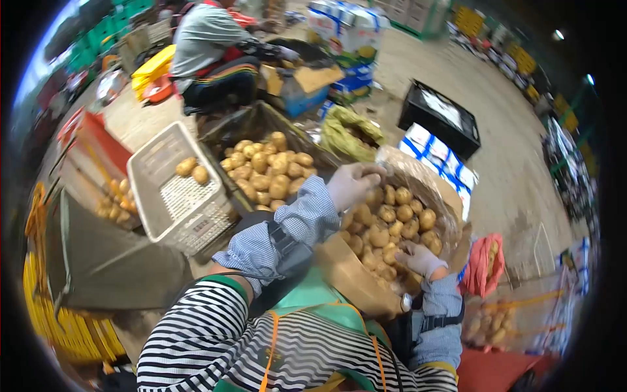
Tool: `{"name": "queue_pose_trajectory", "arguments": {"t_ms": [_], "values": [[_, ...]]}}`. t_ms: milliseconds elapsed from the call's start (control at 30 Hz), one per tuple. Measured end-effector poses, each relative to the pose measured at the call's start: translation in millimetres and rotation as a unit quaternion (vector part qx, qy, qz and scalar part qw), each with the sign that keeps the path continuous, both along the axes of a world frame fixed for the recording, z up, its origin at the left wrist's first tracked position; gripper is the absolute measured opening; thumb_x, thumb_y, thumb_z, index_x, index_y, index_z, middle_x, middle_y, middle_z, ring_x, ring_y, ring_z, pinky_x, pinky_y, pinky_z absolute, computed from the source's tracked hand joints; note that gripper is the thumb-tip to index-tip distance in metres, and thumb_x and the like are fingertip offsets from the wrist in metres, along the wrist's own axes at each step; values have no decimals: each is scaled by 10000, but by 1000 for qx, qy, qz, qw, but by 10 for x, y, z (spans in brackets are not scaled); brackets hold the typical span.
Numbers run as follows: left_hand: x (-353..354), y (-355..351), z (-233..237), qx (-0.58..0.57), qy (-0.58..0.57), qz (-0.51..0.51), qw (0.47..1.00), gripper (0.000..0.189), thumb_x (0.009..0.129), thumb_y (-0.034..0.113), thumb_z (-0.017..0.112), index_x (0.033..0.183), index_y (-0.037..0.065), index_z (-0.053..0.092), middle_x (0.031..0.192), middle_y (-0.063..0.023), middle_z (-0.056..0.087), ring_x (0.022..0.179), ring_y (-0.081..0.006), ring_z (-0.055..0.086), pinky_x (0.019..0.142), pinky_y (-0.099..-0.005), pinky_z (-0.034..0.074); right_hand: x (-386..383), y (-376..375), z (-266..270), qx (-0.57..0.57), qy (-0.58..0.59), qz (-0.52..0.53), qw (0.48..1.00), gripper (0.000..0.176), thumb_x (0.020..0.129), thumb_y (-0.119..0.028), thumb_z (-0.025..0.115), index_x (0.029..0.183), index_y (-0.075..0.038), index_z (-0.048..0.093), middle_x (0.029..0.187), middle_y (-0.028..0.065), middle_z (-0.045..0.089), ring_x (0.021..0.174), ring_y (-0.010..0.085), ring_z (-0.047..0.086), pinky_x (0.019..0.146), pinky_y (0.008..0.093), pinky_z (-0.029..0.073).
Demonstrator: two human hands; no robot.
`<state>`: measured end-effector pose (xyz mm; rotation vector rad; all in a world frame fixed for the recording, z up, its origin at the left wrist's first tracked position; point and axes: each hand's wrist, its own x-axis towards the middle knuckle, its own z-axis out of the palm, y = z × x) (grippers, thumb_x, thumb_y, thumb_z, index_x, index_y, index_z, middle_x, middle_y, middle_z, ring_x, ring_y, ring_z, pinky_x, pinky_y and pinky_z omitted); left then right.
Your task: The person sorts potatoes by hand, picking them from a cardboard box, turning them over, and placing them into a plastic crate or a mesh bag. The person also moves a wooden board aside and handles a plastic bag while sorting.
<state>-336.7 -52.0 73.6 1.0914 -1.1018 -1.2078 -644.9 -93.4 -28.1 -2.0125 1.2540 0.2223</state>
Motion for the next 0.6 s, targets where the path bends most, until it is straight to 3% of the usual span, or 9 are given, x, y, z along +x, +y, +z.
{"name": "queue_pose_trajectory", "arguments": {"t_ms": [67, 133, 200, 267, 400, 467, 533, 567, 600], "values": [[-308, -251, -555, -51, 53, -98, 992, 317, 899, 142, 584, 1178, -3, 631, 1030, -96, 680, 983, -156, 625, 832, -256, 491, -206, -126, -399, 9, -76, -49, 996, 491, 901, -283, 654, 1280, 4, 532, 1100, 160, 649, 996, 197, 601, 872, 328, 475], [-276, -440, -992, -2, -218, -74, 973, 340, 889, 134, 576, 1203, 11, 622, 1044, -123, 685, 965, -156, 630, 827, -256, 493, -92, -58, -86, 8, -92, -61, 994, 523, 892, -326, 654, 1281, 0, 531, 1079, 178, 647, 982, 226, 613, 868, 336, 480], [-200, -631, -1241, 91, -200, -44, 975, 319, 888, 145, 572, 1174, 18, 635, 998, -126, 687, 892, -156, 638, 779, -277, 508, -2, -60, 55, -29, -18, -40, 999, 542, 886, -365, 645, 1274, -2, 534, 1043, 193, 645, 957, 260, 624, 863, 341, 486], [-18, -775, -1358, 8, -320, 21, 947, 248, 881, 135, 558, 1077, 23, 659, 895, -89, 658, 809, -148, 632, 685, -274, 506, 68, -109, 17, -31, 24, -36, 999, 529, 880, -384, 645, 1244, -12, 547, 989, 185, 649, 903, 268, 628, 812, 355, 491], [174, -901, -1412, 205, 106, 65, 971, 227, 873, 47, 543, 1093, 5, 581, 815, -56, 593, 741, -145, 612, 571, -235, 444, 141, -334, -355, 32, 12, 12, 999, 431, 887, -357, 627, 1171, -35, 587, 880, 133, 640, 814, 213, 610, 718, 363, 474], [226, -946, -1530, 214, 121, 97, 964, 268, 871, 21, 555, 1134, -14, 520, 835, -61, 598, 722, -155, 605, 559, -226, 434, 427, -540, -416, 132, 15, -39, 990, 388, 887, -303, 619, 1168, -35, 598, 889, 123, 648, 819, 204, 610, 744, 346, 482], [451, -1011, -1833, 189, 356, -1, 915, 262, 879, 10, 552, 1137, -12, 511, 867, -64, 600, 748, -157, 616, 578, -218, 446, 667, -785, -656, 116, -99, -101, 983, 384, 877, -235, 614, 1190, -14, 584, 895, 105, 655, 802, 192, 607, 743, 322, 491], [446, -957, -1623, 178, 176, -11, 968, 279, 893, 13, 543, 1170, 11, 508, 908, -70, 613, 813, -170, 637, 634, -268, 486, 827, -904, -799, 36, -106, -103, 988, 395, 850, -235, 627, 1164, 1, 590, 958, 151, 666, 877, 265, 626, 791, 357, 493], [446, -953, -1490, 184, 174, -9, 967, 279, 893, 13, 543, 1170, 11, 508, 908, -70, 613, 813, -170, 637, 634, -268, 486, 1002, -1011, -955, -44, -113, -106, 987, 405, 823, -235, 641, 1138, 16, 596, 1021, 197, 678, 952, 339, 646, 838, 392, 494]]}}
